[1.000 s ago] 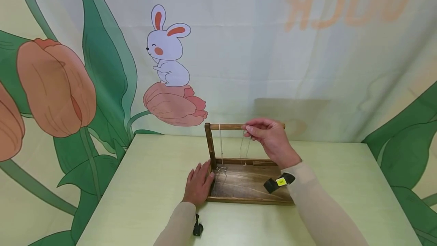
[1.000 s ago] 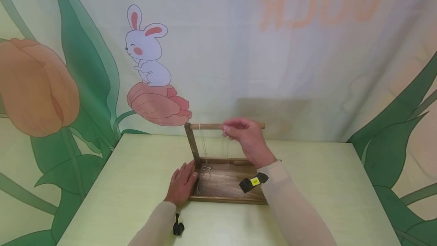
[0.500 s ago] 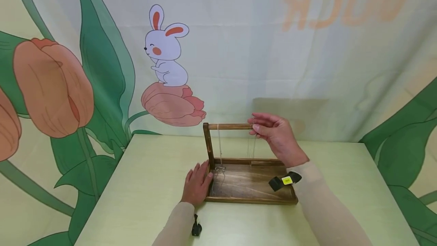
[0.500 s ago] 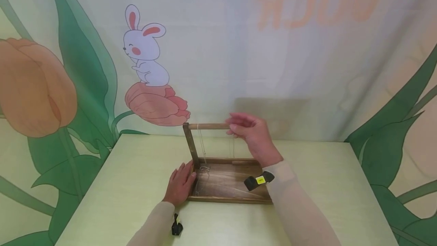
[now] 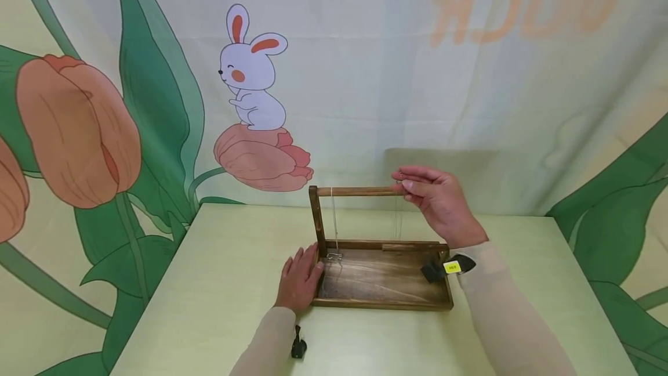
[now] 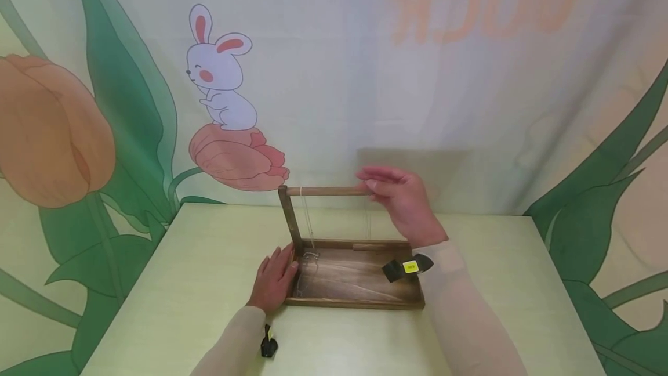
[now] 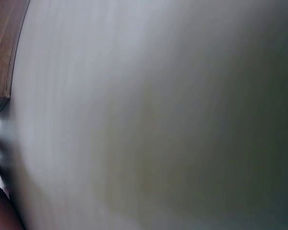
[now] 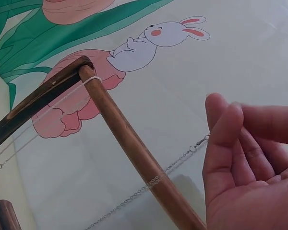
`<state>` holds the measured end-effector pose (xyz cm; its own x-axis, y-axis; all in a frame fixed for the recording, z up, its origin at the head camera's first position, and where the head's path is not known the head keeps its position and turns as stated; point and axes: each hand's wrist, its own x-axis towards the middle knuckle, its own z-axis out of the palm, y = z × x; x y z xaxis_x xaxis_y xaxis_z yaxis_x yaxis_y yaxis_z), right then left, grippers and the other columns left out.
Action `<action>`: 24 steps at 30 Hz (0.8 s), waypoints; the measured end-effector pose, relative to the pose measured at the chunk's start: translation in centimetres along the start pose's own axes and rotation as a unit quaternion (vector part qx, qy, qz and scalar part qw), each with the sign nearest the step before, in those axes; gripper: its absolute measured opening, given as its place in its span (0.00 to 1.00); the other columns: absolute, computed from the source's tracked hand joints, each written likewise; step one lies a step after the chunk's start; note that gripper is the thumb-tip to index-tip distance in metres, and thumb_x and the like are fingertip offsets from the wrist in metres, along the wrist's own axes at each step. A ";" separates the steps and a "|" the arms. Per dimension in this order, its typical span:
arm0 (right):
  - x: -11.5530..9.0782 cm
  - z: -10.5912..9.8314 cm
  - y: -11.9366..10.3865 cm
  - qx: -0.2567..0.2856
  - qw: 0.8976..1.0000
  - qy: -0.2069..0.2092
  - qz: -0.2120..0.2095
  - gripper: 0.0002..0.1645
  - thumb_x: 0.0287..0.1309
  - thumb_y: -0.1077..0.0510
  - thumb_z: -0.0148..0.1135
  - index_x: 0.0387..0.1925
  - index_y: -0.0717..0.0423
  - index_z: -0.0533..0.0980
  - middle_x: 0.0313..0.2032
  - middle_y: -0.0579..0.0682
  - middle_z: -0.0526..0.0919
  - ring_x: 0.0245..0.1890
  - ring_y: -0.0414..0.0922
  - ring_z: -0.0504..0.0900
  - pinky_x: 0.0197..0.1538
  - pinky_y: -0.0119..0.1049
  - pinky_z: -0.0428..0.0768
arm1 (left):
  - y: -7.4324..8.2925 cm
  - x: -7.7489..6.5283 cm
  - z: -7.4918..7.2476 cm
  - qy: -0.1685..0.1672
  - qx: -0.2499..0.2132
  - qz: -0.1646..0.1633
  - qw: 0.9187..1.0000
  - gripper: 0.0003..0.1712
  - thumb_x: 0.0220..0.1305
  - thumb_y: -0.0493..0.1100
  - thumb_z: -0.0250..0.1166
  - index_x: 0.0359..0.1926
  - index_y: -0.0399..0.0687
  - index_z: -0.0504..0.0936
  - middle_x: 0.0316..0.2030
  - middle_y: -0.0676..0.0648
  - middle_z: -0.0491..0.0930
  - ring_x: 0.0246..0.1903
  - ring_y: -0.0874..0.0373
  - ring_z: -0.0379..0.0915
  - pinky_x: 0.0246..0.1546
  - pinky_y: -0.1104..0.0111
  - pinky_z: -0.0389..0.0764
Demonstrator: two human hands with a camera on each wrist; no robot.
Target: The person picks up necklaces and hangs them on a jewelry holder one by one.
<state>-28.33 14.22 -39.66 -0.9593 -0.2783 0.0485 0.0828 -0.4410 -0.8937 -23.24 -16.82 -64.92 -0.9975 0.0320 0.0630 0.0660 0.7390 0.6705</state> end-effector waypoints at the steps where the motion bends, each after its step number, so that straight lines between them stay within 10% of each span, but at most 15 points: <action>1: 0.0 -0.1 -0.1 0.004 1.000 0.002 0.001 0.15 0.68 0.71 0.63 0.43 0.52 0.89 0.41 0.46 0.93 0.39 0.40 0.93 0.39 0.26 0.87 | 0.0 0.0 0.0 0.000 0.000 -0.002 1.000 0.33 0.82 0.57 0.48 0.82 0.59 0.59 0.79 0.47 0.64 0.83 0.44 0.48 0.83 0.45 0.42; 24: -0.5 -2.2 -0.4 -0.097 0.989 0.055 -0.093 0.09 0.63 0.70 0.69 0.38 0.56 0.89 0.35 0.44 0.93 0.37 0.38 0.92 0.38 0.28 0.86 | -0.3 0.1 0.2 0.008 0.002 0.006 1.000 0.33 0.82 0.57 0.49 0.82 0.59 0.60 0.79 0.48 0.64 0.83 0.44 0.50 0.83 0.44 0.43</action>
<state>-28.44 16.40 -40.29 -0.9775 -0.1076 0.1815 -0.1421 -0.3007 -0.9431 -23.34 -16.86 -65.26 -0.9961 0.0296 0.0827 0.0774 0.7409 0.6672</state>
